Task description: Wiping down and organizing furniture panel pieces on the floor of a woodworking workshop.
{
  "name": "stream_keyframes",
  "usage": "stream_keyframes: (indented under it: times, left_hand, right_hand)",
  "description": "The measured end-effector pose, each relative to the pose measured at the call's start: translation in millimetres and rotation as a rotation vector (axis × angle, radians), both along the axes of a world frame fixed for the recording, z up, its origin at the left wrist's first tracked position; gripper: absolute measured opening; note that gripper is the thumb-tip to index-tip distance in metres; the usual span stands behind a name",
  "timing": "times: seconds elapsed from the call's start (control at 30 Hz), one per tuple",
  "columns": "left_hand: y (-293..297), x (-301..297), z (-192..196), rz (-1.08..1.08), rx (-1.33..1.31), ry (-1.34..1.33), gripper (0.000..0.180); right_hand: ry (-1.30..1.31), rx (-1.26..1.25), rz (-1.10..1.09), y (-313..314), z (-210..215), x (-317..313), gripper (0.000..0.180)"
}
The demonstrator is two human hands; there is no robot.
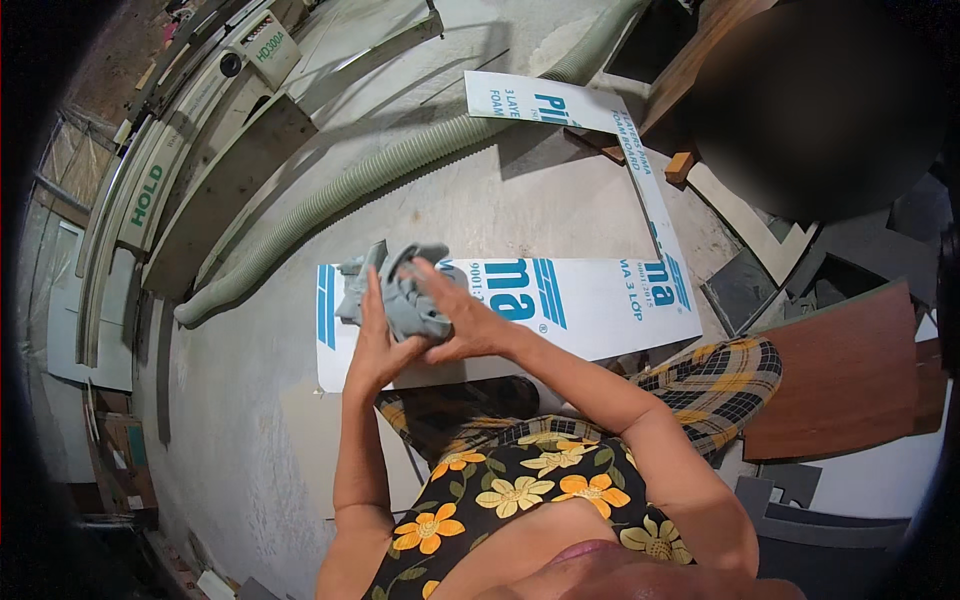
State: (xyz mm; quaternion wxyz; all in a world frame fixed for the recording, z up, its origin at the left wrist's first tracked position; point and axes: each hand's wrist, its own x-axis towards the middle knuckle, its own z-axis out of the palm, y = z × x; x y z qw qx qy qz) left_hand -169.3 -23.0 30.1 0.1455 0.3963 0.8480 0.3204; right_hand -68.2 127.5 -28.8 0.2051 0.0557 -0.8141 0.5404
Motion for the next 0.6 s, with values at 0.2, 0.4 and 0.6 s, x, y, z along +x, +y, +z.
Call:
stream_keyframes:
  times: [0.2, 0.4, 0.6]
  left_hand:
    - [-39.5, -12.3, 15.0, 0.060, 0.125, -0.092, 0.079]
    - [-80.0, -42.1, -15.8, 0.480, -0.169, 0.338, 0.049]
    - [-80.9, -41.7, -30.1, 0.501, -0.231, 0.215, 0.033]
  right_hand:
    - [-0.141, 0.149, -0.102, -26.0, -54.0, -12.8, 0.103]
    - [-0.256, 0.134, -0.230, -60.1, -8.0, -27.3, 0.097]
    - [0.042, 0.283, -0.213, -70.2, -22.2, -52.5, 0.081]
